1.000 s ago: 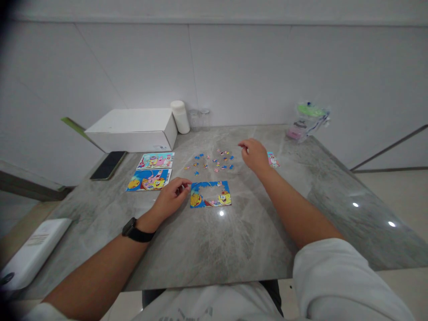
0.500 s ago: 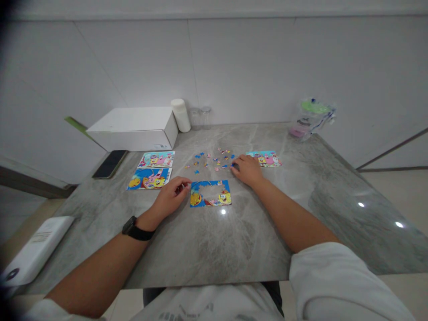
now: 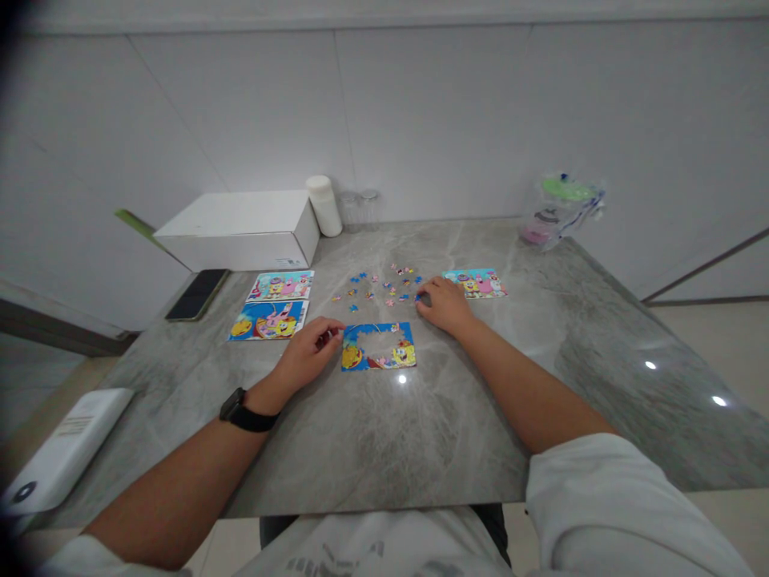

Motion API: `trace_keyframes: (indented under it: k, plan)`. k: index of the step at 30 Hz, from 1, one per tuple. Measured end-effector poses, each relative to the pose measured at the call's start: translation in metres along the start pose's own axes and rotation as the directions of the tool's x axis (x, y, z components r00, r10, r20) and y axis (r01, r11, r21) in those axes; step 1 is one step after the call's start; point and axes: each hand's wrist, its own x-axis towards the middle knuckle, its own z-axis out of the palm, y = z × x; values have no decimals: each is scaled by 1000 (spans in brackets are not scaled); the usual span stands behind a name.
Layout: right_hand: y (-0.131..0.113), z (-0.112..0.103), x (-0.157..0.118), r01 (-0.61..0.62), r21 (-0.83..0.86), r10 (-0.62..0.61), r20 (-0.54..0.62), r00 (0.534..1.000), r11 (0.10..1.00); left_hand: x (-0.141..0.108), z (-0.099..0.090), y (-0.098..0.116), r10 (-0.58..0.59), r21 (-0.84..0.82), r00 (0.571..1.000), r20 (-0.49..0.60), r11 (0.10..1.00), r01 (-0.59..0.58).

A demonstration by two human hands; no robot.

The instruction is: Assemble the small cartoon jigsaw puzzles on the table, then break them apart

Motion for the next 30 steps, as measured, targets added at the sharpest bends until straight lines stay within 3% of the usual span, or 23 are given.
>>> trace_keyframes:
  k: [9, 14, 19, 21, 23, 26, 30]
  plan:
    - [-2, -4, 6, -2, 28, -1, 116, 993, 1000, -1, 2, 4, -8, -13, 1000, 20, 1000, 8]
    - [-5, -7, 6, 17, 36, -22, 148, 989, 999, -1, -3, 8, 51, -10, 998, 21, 999, -51]
    - [-9, -12, 3, 27, 131, -47, 145, 988, 991, 3, -11, 36, 112, -15, 994, -13, 994, -112]
    - [-10, -14, 2, 8, 192, -40, 164, 986, 981, 5, -12, 55, 145, -29, 988, 52, 989, -143]
    - [-13, -14, 2, -4, 267, -38, 152, 988, 964, 7, -10, 75, 225, -47, 964, 145, 974, -220]
    - [-17, -12, 0, 42, 366, -59, 35, 998, 930, 6, 1, 97, 350, -40, 897, 271, 935, -352]
    - [-24, -8, -4, 131, 425, -93, -109, 990, 896, -1, 29, 99, 430, 106, 838, 337, 867, -487]
